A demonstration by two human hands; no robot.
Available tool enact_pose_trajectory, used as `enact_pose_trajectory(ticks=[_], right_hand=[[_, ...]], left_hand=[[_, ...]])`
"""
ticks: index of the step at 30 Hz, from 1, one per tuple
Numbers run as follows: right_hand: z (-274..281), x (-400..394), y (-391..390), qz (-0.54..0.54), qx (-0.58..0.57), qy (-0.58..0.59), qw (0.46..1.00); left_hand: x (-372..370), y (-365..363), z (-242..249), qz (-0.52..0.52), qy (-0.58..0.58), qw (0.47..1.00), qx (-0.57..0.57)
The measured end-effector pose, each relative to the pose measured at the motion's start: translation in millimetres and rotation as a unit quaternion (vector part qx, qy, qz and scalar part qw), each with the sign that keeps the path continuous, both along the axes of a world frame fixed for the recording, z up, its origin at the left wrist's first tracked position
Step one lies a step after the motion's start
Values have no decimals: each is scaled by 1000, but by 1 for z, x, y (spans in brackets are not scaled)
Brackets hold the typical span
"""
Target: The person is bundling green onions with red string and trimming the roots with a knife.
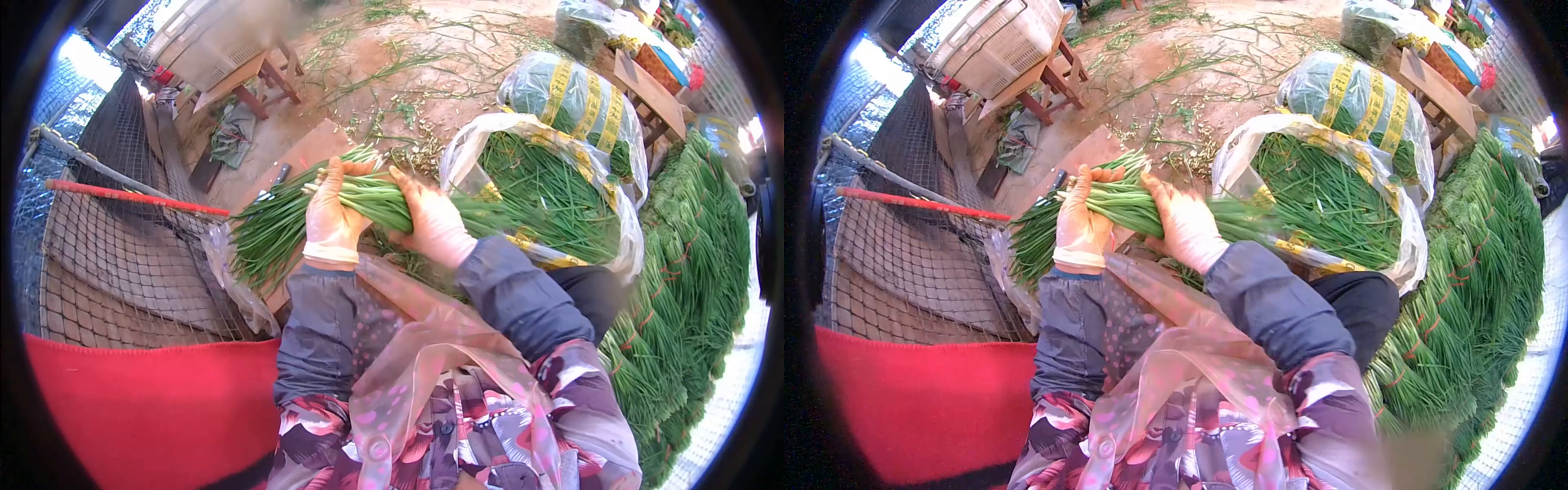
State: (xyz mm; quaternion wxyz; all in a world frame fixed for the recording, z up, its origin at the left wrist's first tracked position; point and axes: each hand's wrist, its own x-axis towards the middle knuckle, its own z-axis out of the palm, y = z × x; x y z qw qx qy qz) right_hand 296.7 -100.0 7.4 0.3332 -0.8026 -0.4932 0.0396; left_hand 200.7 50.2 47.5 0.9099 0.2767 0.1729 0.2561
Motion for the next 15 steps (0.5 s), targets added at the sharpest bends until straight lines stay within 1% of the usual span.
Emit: enact_pose_trajectory(ticks=[1, 2, 3, 4, 5, 6, 7, 8, 10, 12, 14, 15], right_hand=[[-1, 6, 3, 23, -40, 201, 979], [4, 10, -1, 22, -37, 198, 979], [11, 15, -11, 102, -29, 362, 926], [16, 20, -22, 177, -20, 512, 840], [12, 24, -28, 199, -10, 634, 747], [9, 27, -36, 196, -9, 630, 752], [18, 25, -43, 202, 6, 701, 684], [22, 23, -47, 207, 19, 766, 608], [14, 19, -47, 223, 18, 768, 600], [12, 12, -48, 250, 20, 812, 527], [-1, 4, -44, 260, 11, 812, 522], [-6, -1, -44, 270, 9, 820, 504]], left_hand=[[-2, -6, 10, -31, -26, 999, -31], [-5, 1, 5, -55, -32, 997, 41], [-12, 8, 3, -63, -9, 994, 92], [-18, 11, 5, -72, 13, 987, 142], [-22, 16, 2, -77, 6, 987, 143], [-25, 22, -5, -62, 35, 987, 142], [-25, 25, -12, -46, 66, 987, 141], [-22, 26, -19, -47, 63, 987, 141], [-16, 22, -32, -163, -30, 981, 100], [-5, 4, -32, -168, -42, 980, 101], [6, -16, -17, -250, -79, 949, 177], [8, -27, -7, -252, -69, 947, 187]])
